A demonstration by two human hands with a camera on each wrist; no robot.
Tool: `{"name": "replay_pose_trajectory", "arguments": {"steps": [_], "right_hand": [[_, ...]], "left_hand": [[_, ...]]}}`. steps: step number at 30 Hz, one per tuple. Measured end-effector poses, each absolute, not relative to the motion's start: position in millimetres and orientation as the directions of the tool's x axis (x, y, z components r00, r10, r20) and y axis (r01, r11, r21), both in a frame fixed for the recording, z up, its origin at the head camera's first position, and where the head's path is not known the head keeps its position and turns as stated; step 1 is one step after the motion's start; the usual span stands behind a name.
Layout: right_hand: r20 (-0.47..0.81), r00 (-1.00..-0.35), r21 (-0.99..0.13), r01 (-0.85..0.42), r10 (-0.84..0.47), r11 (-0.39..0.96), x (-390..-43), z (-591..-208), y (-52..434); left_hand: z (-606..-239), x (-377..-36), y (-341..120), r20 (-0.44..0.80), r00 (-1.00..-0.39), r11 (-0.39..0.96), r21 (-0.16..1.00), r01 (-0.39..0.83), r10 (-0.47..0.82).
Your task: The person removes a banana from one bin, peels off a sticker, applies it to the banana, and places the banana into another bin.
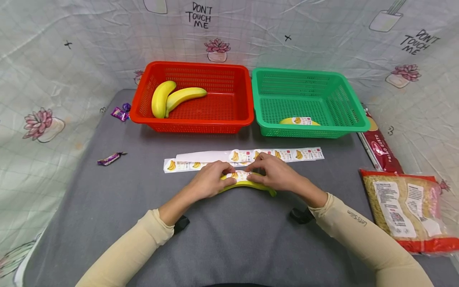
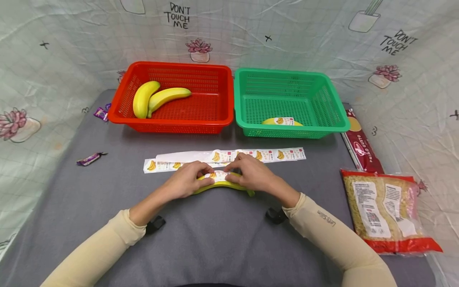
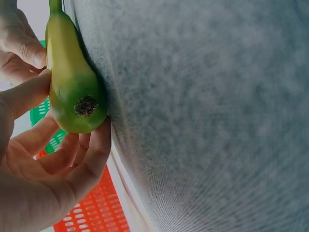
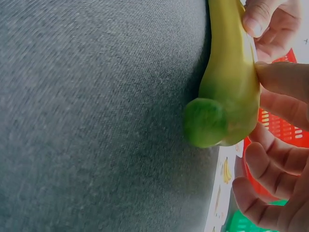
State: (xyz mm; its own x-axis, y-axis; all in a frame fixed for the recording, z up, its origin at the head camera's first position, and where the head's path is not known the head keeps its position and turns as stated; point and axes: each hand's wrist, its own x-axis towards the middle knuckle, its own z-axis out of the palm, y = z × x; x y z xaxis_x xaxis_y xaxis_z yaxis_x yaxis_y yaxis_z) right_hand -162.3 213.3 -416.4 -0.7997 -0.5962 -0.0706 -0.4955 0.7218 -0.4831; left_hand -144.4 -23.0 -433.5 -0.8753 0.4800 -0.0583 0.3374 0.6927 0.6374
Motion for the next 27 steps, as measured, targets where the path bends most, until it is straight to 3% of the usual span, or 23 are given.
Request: {"name": "replay_pose_trajectory", "arguments": {"steps": [13,18,22,25,27], "right_hand": [[-0.083,-0.791,-0.530,-0.480,-0.607,0.699,-166,-420,217],[-0.022,-0.809,-0.610,-0.454,-0.587,0.649,-173,-416,228],[0.064,-0.906,-0.697,-0.341,-0.419,0.631,-189,-390,263],[0.133,-0.974,-0.768,-0.219,-0.185,0.602,-208,-366,309],[0.173,-0.985,-0.799,-0.154,-0.024,0.581,-221,-353,343]], "left_hand": [[-440,-148,-26,-0.049,-0.877,0.675,0.659,0.331,0.478],[-440,-148,-28,-0.059,-0.879,0.677,0.662,0.320,0.473],[-440,-149,-27,-0.054,-0.877,0.669,0.669,0.324,0.478],[-440,-149,-26,-0.053,-0.876,0.665,0.673,0.323,0.480],[-440,-149,-26,-0.055,-0.877,0.665,0.675,0.321,0.478]]}}
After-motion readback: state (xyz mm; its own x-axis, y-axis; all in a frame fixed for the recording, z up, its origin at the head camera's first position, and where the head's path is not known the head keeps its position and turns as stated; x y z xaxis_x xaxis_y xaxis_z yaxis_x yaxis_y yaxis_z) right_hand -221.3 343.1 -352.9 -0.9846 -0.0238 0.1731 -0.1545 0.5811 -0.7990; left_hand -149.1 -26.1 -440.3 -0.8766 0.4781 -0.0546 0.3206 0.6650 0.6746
